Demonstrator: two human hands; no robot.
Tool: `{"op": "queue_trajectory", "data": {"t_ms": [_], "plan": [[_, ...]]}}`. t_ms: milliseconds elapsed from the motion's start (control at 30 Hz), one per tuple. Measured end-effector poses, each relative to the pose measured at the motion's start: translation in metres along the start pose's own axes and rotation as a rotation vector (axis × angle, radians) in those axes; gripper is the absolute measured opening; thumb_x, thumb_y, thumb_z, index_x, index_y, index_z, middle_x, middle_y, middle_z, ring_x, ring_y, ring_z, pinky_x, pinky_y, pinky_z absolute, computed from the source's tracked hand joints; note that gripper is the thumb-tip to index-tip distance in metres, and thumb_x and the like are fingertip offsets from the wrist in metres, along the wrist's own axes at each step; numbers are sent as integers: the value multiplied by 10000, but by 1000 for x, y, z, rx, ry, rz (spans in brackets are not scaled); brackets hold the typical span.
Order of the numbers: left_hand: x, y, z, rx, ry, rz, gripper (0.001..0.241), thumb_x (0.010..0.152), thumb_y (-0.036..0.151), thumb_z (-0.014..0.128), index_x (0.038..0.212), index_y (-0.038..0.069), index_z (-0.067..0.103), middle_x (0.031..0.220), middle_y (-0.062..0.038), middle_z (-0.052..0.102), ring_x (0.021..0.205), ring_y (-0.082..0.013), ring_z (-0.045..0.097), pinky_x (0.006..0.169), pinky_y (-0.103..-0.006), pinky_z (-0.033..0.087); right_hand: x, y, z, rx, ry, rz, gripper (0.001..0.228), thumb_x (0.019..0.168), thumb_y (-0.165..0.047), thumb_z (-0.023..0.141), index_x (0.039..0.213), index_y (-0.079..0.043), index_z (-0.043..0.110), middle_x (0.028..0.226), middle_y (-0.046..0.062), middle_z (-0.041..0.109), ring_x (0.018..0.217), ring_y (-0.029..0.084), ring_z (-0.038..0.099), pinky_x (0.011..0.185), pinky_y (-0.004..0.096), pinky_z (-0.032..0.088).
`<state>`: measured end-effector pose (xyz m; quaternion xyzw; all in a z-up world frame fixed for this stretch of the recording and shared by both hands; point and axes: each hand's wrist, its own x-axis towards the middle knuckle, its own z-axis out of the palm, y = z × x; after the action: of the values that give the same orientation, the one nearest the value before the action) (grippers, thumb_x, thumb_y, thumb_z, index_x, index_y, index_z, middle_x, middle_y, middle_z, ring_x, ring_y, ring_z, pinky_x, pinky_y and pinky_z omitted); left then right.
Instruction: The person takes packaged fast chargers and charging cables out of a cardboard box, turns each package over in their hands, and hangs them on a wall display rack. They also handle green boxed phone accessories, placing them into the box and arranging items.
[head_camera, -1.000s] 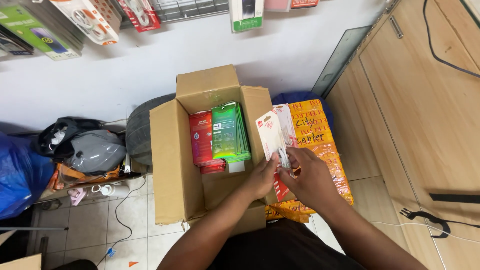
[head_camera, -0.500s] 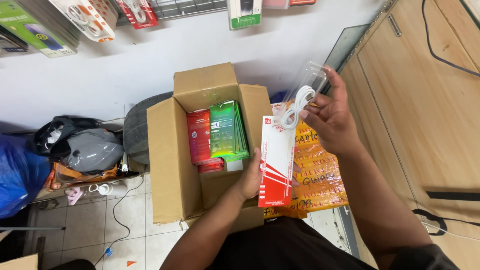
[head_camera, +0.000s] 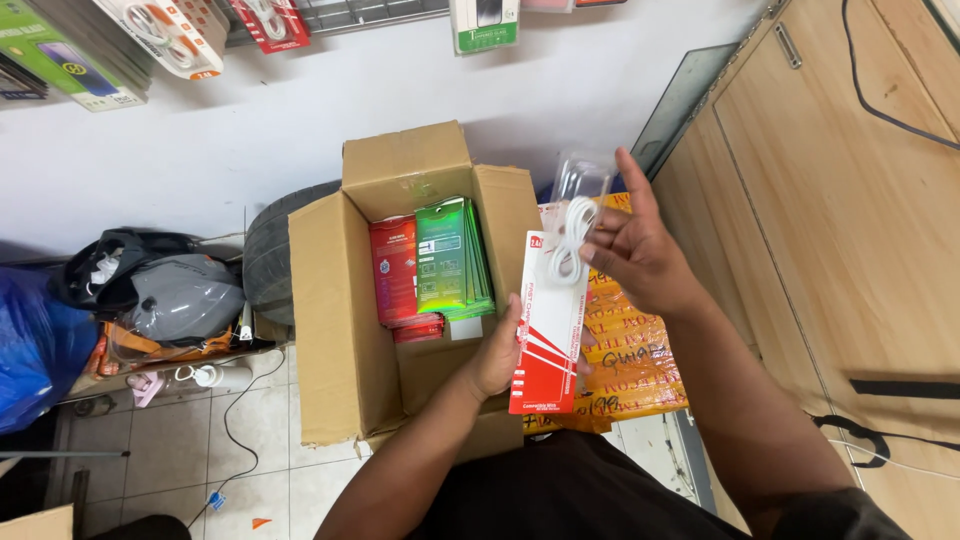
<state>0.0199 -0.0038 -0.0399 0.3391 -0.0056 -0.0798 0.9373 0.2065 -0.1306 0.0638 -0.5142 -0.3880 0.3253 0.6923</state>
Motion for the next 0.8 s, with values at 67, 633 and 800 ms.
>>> {"op": "queue_trajectory", "data": {"t_ms": [67,633,800], "plan": [[0,-1,-1,-8,-16,2,964,982,820,256,1560,62,402,1272,-232,661,1014,-368,720,877,-485,601,-5,0,3,-7,-37,3,1038,965,98,583,1652,-202,-135,1308,185,638,1198,217,646,1015,338,518],[1,-1,4,78,27,9,929,975,789,243,1555,78,388,1271,-218,659,1032,-367,716,936,-476,576,-9,5,0,-159,73,-86,975,973,89,625,1698,-85,-3,1173,133,683,1071,147,655,953,303,528],[0,0,3,62,-10,26,937,999,802,243,1572,71,364,1259,-245,656,1007,-360,722,879,-458,591,-13,0,3,-585,-4,-145,962,933,-39,742,1676,-50,132,1100,102,703,1055,173,609,1088,350,424]]}}
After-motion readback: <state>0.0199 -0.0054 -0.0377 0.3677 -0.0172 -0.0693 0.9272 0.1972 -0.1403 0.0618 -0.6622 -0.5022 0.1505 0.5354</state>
